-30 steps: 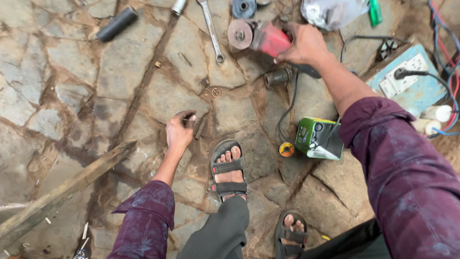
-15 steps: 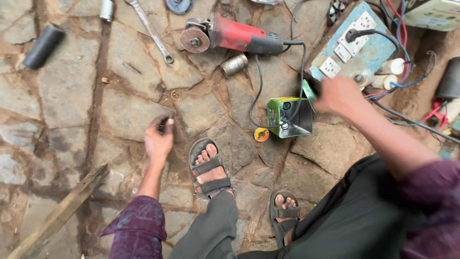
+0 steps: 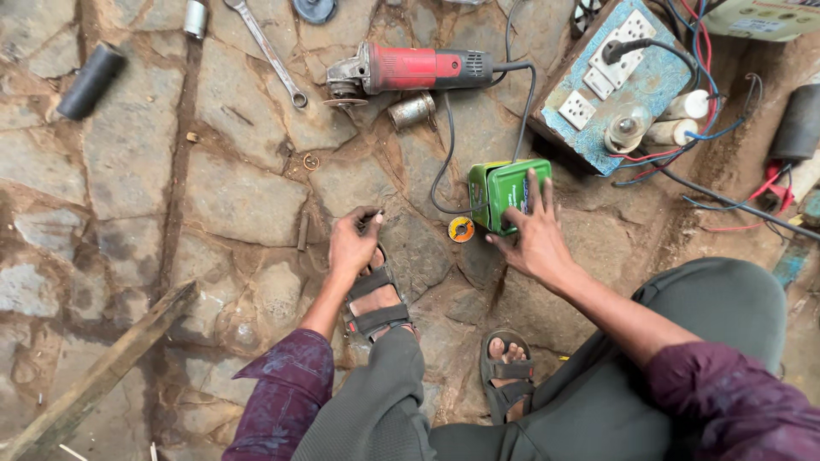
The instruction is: The person cleans and reassembles mechanical components on the ground, using an angle grinder and pliers.
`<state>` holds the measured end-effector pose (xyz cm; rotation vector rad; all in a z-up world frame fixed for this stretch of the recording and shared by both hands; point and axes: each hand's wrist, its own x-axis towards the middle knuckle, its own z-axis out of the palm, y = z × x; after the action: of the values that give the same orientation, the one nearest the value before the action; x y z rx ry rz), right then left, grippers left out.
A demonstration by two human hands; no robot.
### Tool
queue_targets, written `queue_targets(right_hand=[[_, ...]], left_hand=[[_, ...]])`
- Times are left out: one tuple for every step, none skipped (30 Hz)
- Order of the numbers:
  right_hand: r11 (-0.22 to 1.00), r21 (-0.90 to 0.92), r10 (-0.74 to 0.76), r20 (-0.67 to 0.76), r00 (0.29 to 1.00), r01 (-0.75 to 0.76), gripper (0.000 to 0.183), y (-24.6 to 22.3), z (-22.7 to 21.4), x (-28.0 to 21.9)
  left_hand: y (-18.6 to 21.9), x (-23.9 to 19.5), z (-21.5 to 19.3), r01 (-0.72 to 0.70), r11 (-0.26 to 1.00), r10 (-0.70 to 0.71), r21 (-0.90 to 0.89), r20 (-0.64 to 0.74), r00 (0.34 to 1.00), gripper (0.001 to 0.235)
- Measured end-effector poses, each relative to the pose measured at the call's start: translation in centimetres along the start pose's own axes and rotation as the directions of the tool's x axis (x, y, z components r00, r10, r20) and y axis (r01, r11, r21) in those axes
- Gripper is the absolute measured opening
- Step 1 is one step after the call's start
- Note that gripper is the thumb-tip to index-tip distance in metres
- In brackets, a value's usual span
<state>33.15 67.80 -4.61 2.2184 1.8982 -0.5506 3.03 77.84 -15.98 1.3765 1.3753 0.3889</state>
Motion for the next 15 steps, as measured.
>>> queue_targets(right_hand=[[0.998,0.057,0.016,-0.014,1.000,-0.015,0.055,0.3,0.8,0.5],[0.993,0.115,0.033,-0.027,0.999,-0.030,0.065,0.8,1.5,0.9],[0.984,0.172,0.052,-0.032,0.998,-0.046,0.074,1.5,1.9,0.7],[0.976,0.217,0.046,-0.080,0.996,-0.028,0.087,2.0,2.3,0.4],[0.966,0.258,0.035,-0.136,0.990,0.001,0.100,2.5,2.5,0.7],[0.955,0.296,0.026,-0.192,0.981,0.032,0.113,2.8,2.6,1.0],[0.965,0.262,0.041,-0.253,0.967,0.027,0.122,3.0,2.7,1.2],[0.973,0.228,0.053,-0.313,0.948,0.021,0.131,3.0,2.8,1.5],[0.981,0.196,0.067,-0.373,0.925,0.008,0.140,2.9,2.9,1.6],[0.939,0.341,0.149,-0.301,0.942,-0.039,0.140,2.8,3.0,1.7],[0.876,0.473,0.221,-0.218,0.951,-0.095,0.140,2.8,2.9,1.8],[0.792,0.591,0.278,-0.124,0.952,-0.155,0.140,2.9,2.8,1.7],[0.790,0.594,0.287,-0.135,0.948,-0.154,0.139,3.0,2.6,1.9],[0.787,0.597,0.296,-0.147,0.944,-0.154,0.139,3.1,2.4,1.9],[0.782,0.601,0.313,-0.149,0.938,-0.165,0.139,2.9,2.3,1.3]], left_hand=[[0.4,0.0,0.2,-0.085,0.996,0.085,0.001,0.012,0.996,0.024],[0.9,0.0,0.7,-0.169,0.986,0.168,0.001,0.024,0.985,0.025],[1.3,-0.5,1.5,-0.245,0.969,0.245,-0.001,0.041,0.969,0.026],[1.8,-1.0,2.4,-0.249,0.967,0.244,0.045,0.106,0.964,0.030],[2.4,-1.0,3.6,-0.261,0.961,0.245,0.090,0.161,0.956,0.037],[3.1,-0.7,5.0,-0.330,0.933,0.295,0.142,0.218,0.930,0.046],[3.7,-0.4,6.3,-0.395,0.899,0.337,0.187,0.280,0.899,0.055],[4.3,-0.1,7.6,-0.418,0.872,0.325,0.255,0.339,0.883,0.052],[4.8,0.2,8.8,-0.445,0.836,0.307,0.319,0.399,0.864,0.049],[5.1,0.4,9.5,-0.474,0.795,0.284,0.380,0.457,0.843,0.046],[5.4,0.8,9.8,-0.480,0.804,0.332,0.350,0.406,0.852,0.037],[5.7,1.3,10.0,-0.488,0.812,0.376,0.320,0.352,0.857,0.031],[5.9,1.9,9.7,-0.496,0.817,0.417,0.294,0.292,0.860,0.029],[6.0,2.5,9.1,-0.403,0.883,0.367,0.241,0.183,0.912,0.026],[5.9,2.6,8.3,-0.308,0.936,0.296,0.173,0.087,0.951,0.025]])
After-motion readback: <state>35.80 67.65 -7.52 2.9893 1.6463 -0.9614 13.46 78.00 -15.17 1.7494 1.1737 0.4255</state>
